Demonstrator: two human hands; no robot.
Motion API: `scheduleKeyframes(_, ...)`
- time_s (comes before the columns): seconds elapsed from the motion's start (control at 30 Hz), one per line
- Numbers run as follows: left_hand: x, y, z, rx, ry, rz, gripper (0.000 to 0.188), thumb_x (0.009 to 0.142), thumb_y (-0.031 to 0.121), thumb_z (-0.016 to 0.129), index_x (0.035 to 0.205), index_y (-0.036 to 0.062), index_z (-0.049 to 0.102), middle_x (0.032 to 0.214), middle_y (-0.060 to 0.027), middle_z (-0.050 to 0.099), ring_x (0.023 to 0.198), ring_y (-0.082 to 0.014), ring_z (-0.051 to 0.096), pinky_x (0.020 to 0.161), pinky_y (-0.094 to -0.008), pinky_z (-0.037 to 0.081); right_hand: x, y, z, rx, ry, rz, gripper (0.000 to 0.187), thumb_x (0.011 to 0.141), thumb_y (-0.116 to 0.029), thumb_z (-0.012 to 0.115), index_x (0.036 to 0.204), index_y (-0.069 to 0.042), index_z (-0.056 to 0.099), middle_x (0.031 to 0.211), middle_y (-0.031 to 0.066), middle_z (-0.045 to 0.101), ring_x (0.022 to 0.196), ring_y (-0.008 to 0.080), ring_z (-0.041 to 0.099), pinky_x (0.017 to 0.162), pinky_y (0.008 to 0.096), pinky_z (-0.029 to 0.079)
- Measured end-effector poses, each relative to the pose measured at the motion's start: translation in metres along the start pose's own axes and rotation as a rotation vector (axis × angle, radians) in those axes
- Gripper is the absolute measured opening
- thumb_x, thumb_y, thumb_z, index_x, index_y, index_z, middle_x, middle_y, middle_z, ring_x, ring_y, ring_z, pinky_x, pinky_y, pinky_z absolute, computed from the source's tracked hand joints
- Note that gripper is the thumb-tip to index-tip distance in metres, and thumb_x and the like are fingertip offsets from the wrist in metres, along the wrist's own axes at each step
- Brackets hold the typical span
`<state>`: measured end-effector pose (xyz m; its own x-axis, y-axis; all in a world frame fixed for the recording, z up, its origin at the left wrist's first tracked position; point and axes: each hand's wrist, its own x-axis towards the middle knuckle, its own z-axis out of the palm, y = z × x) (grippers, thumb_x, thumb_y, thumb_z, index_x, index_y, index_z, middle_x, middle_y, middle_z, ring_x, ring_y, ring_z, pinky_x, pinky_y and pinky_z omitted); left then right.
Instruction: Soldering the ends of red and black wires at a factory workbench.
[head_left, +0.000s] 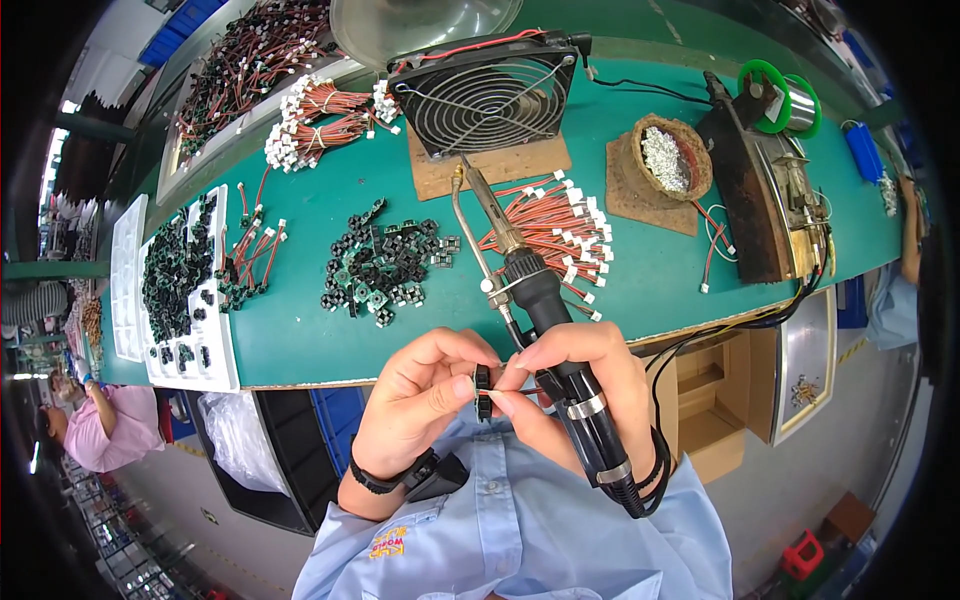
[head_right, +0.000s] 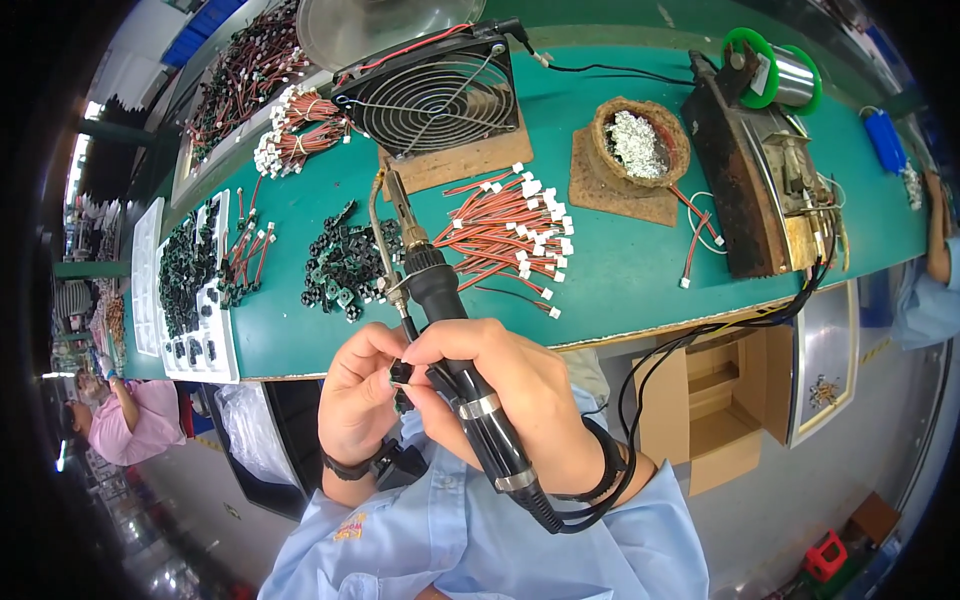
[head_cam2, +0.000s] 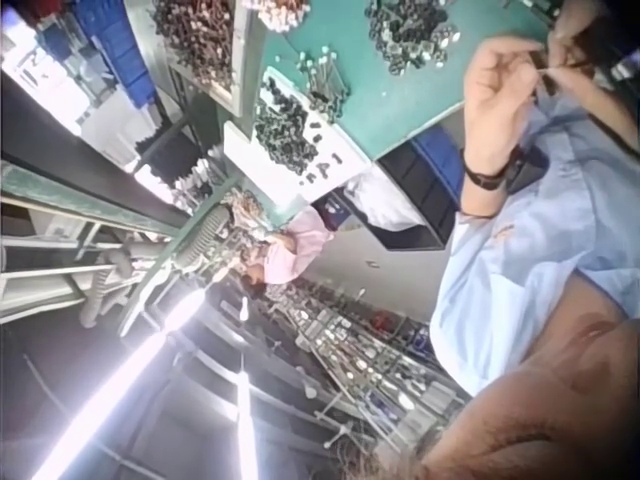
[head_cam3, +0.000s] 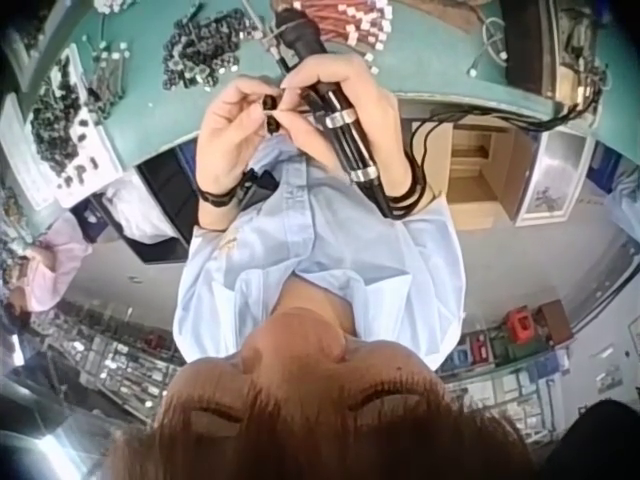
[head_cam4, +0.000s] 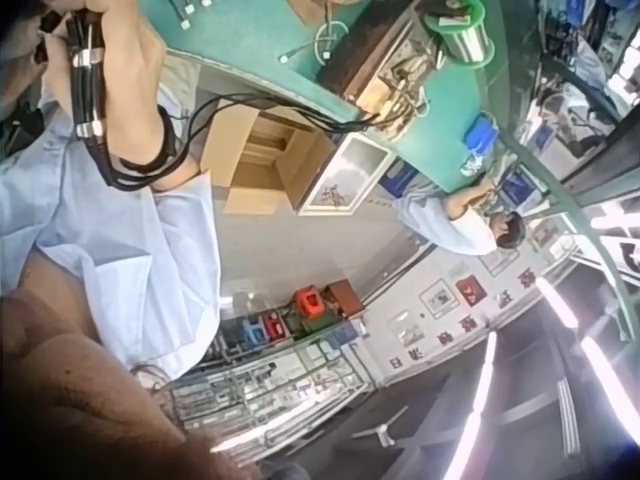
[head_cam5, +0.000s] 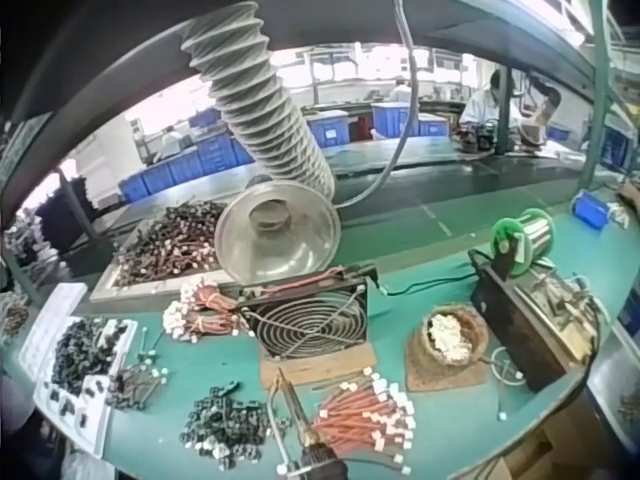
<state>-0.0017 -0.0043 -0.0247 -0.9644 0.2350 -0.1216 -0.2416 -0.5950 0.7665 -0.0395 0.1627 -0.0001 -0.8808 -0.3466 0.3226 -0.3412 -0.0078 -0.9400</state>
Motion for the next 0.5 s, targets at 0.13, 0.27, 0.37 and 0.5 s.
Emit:
scheduleKeyframes(0.13, 0.000, -0.001, -0.001, 0.008, 0.000, 0.001, 0.020, 0.086, 0.009, 0.058, 0.102, -0.0013, 0.053, 0.099, -0.0078, 0.054, 0.092, -0.0143, 0.053, 0.081, -0.0273, 0.041, 0.000, 0.000, -0.002, 0.044, -0.025, 0.040, 0.040, 0.071, 0.004, 0.070, 0.100, -0.006, 0.045, 0.079, 0.0054, 0.061, 0.073, 0.0103, 0.062, 0.055, 0.0200, 0.046)
scheduleKeyframes(0.27, 0.001, 0.000, 0.002, 0.002, 0.014, -0.010, 0.019, 0.085, 0.007, 0.058, 0.102, -0.0013, 0.053, 0.099, -0.0081, 0.054, 0.091, -0.0144, 0.053, 0.081, -0.0275, 0.042, 0.001, 0.001, -0.006, 0.095, -0.045, 0.069, 0.039, 0.071, 0.004, 0.069, 0.100, -0.006, 0.045, 0.078, 0.0051, 0.061, 0.072, 0.0094, 0.061, 0.055, 0.0198, 0.045)
scheduleKeyframes(0.37, 0.002, -0.001, 0.002, -0.011, -0.004, -0.019, 0.019, 0.084, 0.006, 0.059, 0.101, -0.0013, 0.053, 0.098, -0.0083, 0.055, 0.091, -0.0145, 0.053, 0.081, -0.0276, 0.042, 0.000, 0.001, -0.008, 0.132, -0.043, 0.103, 0.039, 0.072, 0.004, 0.069, 0.100, -0.006, 0.045, 0.078, 0.0052, 0.061, 0.072, 0.0091, 0.061, 0.055, 0.0196, 0.045)
scheduleKeyframes(0.5, 0.003, 0.000, 0.004, -0.015, -0.023, -0.025, 0.019, 0.084, 0.005, 0.059, 0.101, -0.0013, 0.053, 0.098, -0.0084, 0.055, 0.092, -0.0146, 0.053, 0.081, -0.0277, 0.042, -0.001, 0.000, -0.011, 0.158, -0.046, 0.130, 0.038, 0.072, 0.004, 0.069, 0.100, -0.006, 0.045, 0.079, 0.0053, 0.061, 0.072, 0.0091, 0.060, 0.056, 0.0197, 0.045)
